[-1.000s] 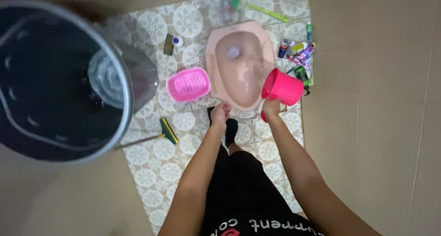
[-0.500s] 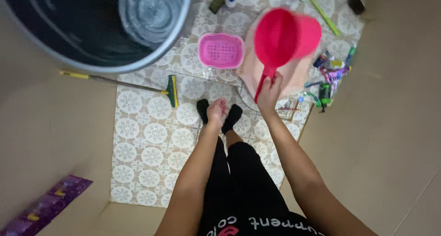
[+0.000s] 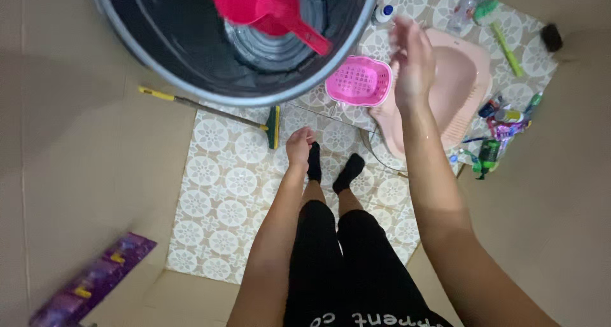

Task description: The person scoops water from a large bucket into a pink basin using a pink scoop, then organizes toiletries into a pink basket. They use a squeegee to push water on the tiled floor toward the drain and continue scooping water to rinse the basin and floor.

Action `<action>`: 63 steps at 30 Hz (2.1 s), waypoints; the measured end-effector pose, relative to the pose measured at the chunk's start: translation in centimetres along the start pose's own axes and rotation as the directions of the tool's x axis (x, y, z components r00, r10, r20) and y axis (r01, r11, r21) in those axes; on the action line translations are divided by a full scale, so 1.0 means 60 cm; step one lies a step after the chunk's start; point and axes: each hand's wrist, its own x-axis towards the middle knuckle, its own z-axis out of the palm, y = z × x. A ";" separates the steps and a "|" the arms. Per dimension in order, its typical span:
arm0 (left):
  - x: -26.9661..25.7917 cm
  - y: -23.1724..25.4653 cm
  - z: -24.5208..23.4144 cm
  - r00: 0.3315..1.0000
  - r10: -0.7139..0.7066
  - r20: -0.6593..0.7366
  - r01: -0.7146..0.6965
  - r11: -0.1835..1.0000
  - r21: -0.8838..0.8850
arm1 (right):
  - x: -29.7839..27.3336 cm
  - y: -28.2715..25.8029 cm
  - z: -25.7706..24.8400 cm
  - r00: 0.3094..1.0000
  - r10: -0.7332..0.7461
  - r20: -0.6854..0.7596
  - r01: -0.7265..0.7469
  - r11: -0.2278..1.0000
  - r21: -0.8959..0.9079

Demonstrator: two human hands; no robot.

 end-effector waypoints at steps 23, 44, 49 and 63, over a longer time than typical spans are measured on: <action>0.351 -0.304 0.364 0.941 -0.324 0.094 0.337 0.897 -0.285 | -0.299 0.782 -0.380 0.513 0.751 -0.416 -0.679 0.651 0.339; -0.065 -0.414 0.671 0.980 0.024 0.195 -0.076 0.963 0.260 | -0.433 0.802 -1.224 0.691 -0.100 -0.716 -0.542 0.583 -0.605; -0.097 -0.559 0.796 0.964 0.041 0.264 -0.219 0.689 0.691 | -0.334 0.804 -1.315 0.816 -0.018 -0.577 -0.503 0.470 -0.725; -0.135 -0.642 0.884 0.848 0.251 0.466 -0.529 0.426 0.734 | -0.305 0.803 -1.383 0.696 0.502 -0.514 -0.712 0.575 -0.403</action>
